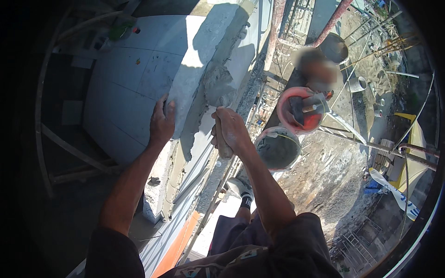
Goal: Applying mortar to a concrete edge and smoothing it with a trowel and brush while standing on scaffolding.
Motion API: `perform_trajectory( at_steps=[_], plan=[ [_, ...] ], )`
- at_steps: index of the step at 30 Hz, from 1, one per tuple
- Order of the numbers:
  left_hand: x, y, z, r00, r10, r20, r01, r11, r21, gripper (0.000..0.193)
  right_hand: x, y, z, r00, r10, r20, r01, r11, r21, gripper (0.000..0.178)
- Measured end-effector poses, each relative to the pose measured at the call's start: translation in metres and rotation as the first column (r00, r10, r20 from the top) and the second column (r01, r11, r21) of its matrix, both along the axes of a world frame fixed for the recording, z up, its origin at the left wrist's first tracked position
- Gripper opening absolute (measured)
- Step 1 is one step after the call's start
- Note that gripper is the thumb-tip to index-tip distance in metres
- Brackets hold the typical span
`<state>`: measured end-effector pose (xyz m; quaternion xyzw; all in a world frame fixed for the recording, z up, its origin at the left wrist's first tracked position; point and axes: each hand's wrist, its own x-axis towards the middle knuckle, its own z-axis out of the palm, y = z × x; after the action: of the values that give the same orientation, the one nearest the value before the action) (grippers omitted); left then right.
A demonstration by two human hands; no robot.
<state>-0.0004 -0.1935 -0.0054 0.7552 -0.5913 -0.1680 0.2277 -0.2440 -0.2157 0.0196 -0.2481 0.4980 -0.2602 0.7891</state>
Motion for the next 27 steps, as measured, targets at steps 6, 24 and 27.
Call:
perform_trajectory(
  at_steps=[6, 24, 27],
  plan=[
    [0.000, 0.001, 0.001, 1.000, 0.008, -0.004, -0.008, 1.000, -0.005, 0.052, 0.010, -0.023, -0.003, 0.999, -0.042, -0.021, 0.043, 0.999, 0.014, 0.039],
    [-0.003, 0.002, 0.007, 0.998, 0.043, -0.036, -0.040, 0.996, 0.084, 0.054, 0.017, 0.124, -0.001, 0.976, 0.095, 0.194, -0.129, 0.976, 0.172, 0.040],
    [-0.005, -0.001, 0.001, 1.000, 0.008, -0.010, -0.007, 0.997, 0.080, 0.054, -0.022, 0.165, -0.013, 0.973, 0.179, 0.147, -0.200, 0.968, 0.150, 0.039]
  ],
)
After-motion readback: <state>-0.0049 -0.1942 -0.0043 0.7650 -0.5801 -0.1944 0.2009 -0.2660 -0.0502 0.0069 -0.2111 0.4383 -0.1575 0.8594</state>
